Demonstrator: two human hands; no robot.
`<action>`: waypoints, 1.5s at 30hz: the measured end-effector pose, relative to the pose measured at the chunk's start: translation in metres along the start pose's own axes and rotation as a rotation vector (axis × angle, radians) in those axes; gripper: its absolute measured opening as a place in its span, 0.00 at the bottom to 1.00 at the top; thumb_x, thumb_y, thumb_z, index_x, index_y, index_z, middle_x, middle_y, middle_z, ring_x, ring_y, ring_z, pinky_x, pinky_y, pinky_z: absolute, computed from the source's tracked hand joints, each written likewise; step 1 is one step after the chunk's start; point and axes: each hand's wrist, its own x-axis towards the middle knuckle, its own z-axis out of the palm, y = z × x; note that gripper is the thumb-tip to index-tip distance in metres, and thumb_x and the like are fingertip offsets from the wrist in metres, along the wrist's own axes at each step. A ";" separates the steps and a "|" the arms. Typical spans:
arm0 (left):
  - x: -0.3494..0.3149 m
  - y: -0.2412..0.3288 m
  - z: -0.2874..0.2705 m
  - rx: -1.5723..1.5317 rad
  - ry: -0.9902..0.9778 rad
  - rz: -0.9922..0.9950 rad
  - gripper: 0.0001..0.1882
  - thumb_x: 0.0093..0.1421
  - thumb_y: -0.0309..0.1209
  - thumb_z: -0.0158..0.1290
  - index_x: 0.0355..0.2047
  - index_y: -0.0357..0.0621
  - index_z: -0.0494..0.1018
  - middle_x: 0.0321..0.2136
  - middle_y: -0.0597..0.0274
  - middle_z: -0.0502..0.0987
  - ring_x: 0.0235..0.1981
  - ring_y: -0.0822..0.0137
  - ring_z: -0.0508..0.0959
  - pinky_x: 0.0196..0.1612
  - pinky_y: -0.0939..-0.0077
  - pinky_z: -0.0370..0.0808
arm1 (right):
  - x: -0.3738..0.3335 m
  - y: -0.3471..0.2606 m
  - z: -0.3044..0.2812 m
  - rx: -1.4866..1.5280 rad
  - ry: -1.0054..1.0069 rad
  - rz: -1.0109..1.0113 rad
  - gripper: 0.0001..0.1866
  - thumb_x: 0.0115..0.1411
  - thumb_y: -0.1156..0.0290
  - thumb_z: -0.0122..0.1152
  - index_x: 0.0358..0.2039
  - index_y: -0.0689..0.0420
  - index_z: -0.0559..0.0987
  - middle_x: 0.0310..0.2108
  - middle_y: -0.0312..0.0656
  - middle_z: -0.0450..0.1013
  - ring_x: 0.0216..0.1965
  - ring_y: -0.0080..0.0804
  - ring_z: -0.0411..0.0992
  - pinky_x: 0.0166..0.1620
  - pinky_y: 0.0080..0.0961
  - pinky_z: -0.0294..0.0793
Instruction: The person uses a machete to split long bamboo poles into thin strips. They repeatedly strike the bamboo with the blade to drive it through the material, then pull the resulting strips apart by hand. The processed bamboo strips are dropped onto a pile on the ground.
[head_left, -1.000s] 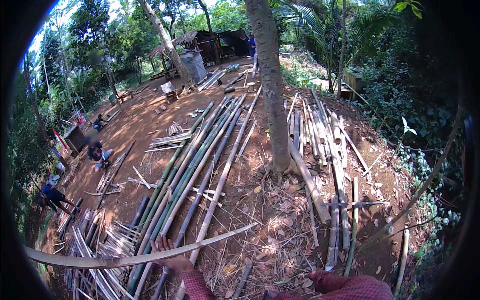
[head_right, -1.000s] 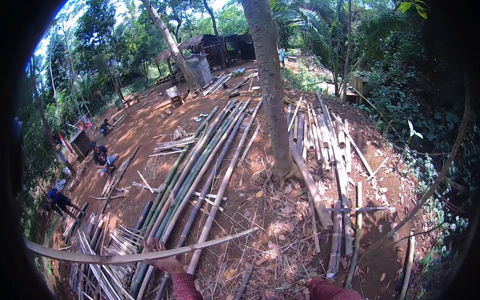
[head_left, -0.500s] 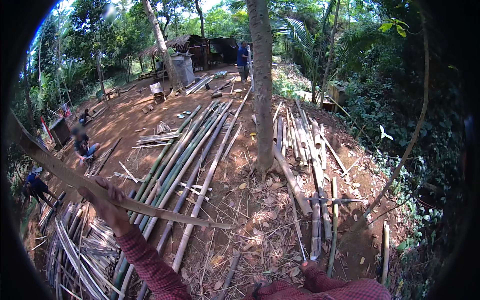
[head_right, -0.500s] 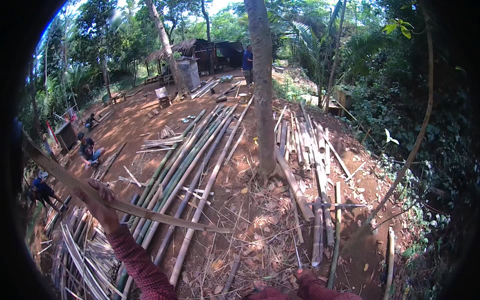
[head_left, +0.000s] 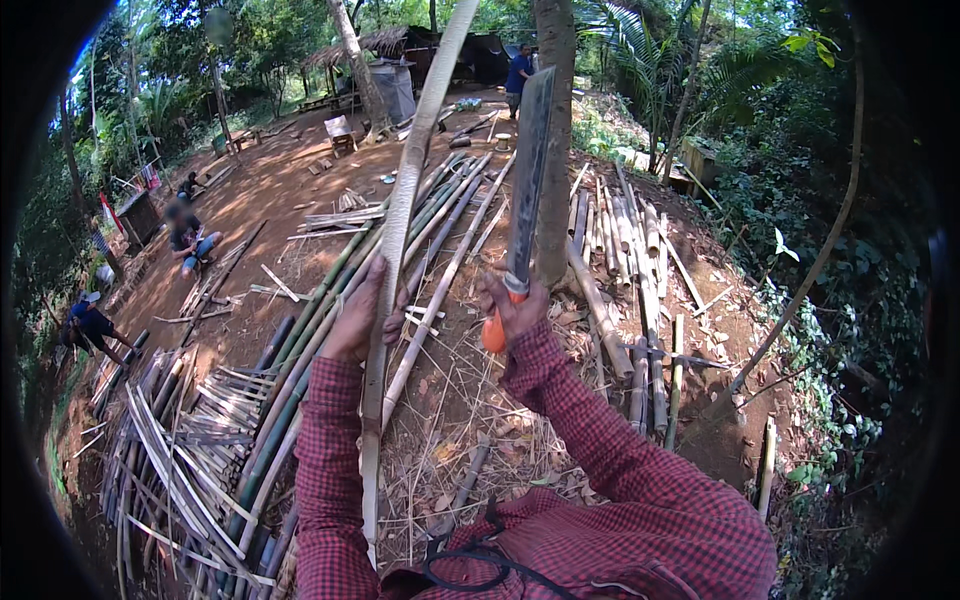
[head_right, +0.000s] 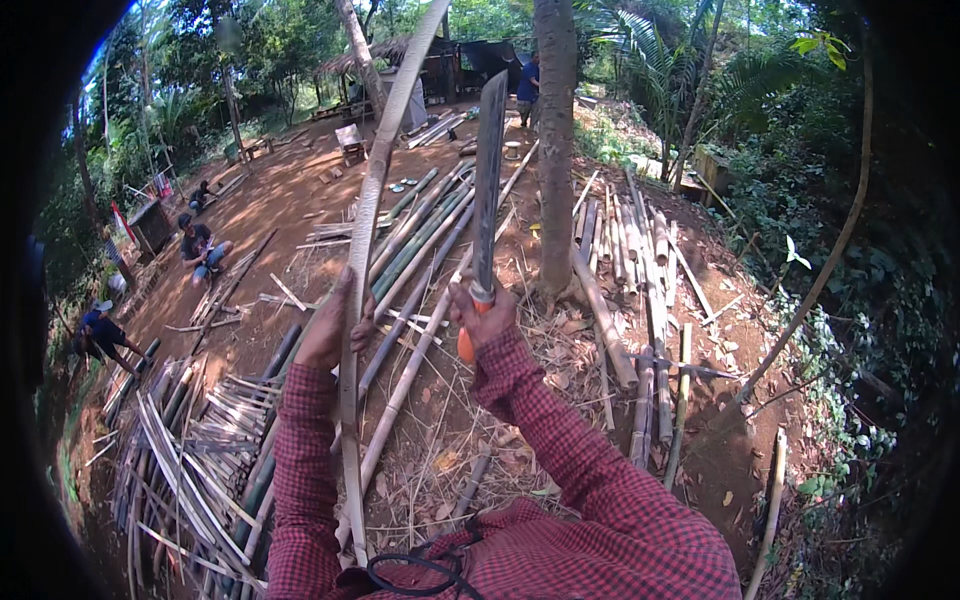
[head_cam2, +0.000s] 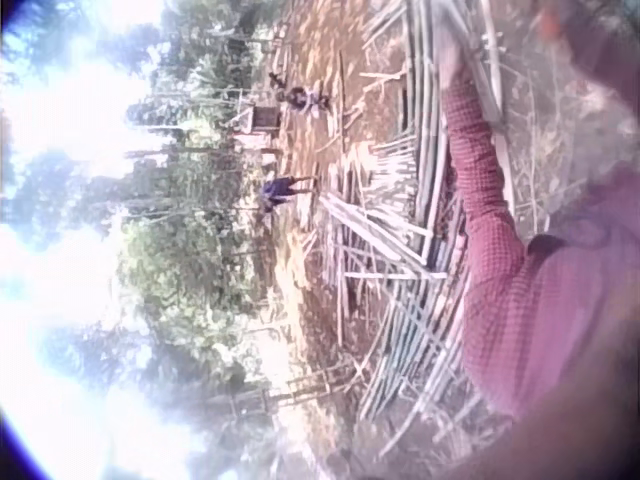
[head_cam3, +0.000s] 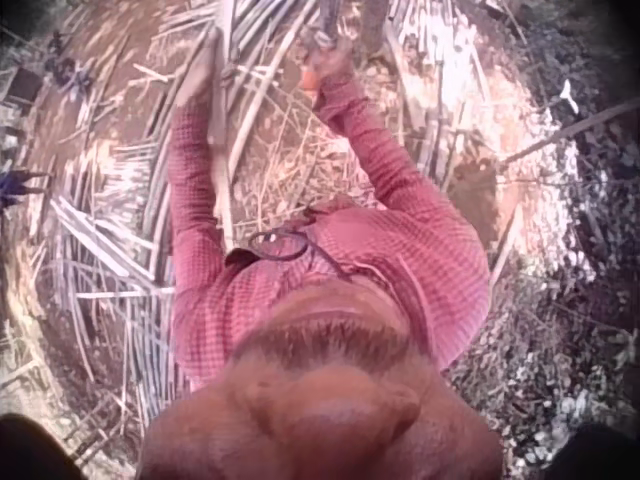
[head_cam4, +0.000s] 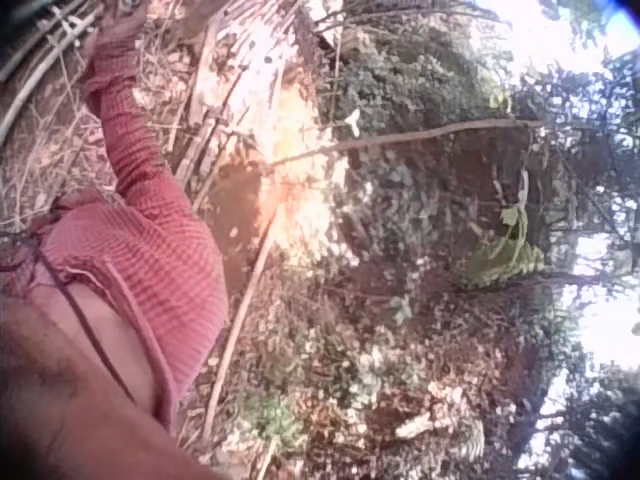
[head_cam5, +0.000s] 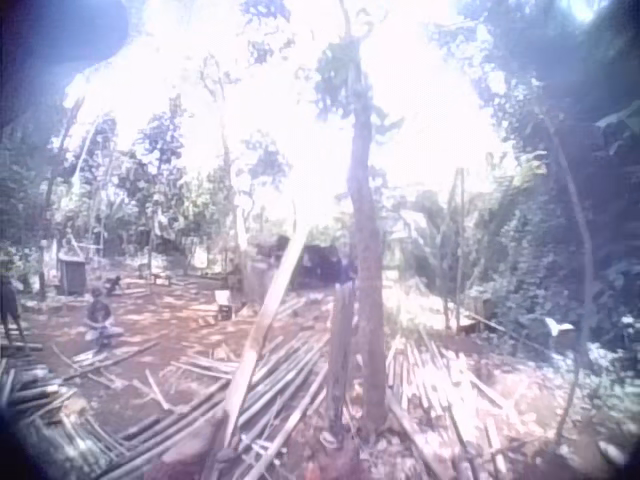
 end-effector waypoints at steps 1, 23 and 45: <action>-0.007 -0.021 0.001 0.011 -0.042 -0.039 0.29 0.54 0.60 0.37 0.19 0.44 0.63 0.06 0.71 0.58 0.05 0.78 0.58 0.08 0.86 0.56 | 0.012 -0.014 0.014 -0.038 -0.028 -0.059 0.18 0.54 0.66 0.56 0.40 0.64 0.67 0.24 0.43 0.73 0.19 0.23 0.71 0.22 0.18 0.72; -0.217 -0.254 -0.022 0.009 0.009 -0.442 0.20 0.59 0.45 0.41 0.26 0.40 0.68 0.10 0.67 0.66 0.09 0.76 0.65 0.14 0.83 0.63 | 0.027 0.058 0.009 -0.510 0.168 0.183 0.21 0.37 0.63 0.67 0.28 0.64 0.73 0.24 0.45 0.71 0.26 0.35 0.71 0.35 0.29 0.70; -0.142 -0.146 0.004 -0.160 0.006 -0.476 0.14 0.60 0.42 0.41 0.24 0.47 0.61 0.08 0.76 0.54 0.07 0.82 0.51 0.10 0.87 0.51 | -0.043 0.042 -0.068 -1.537 -0.802 -0.142 0.20 0.49 0.66 0.56 0.44 0.51 0.65 0.28 0.41 0.70 0.28 0.33 0.70 0.30 0.30 0.72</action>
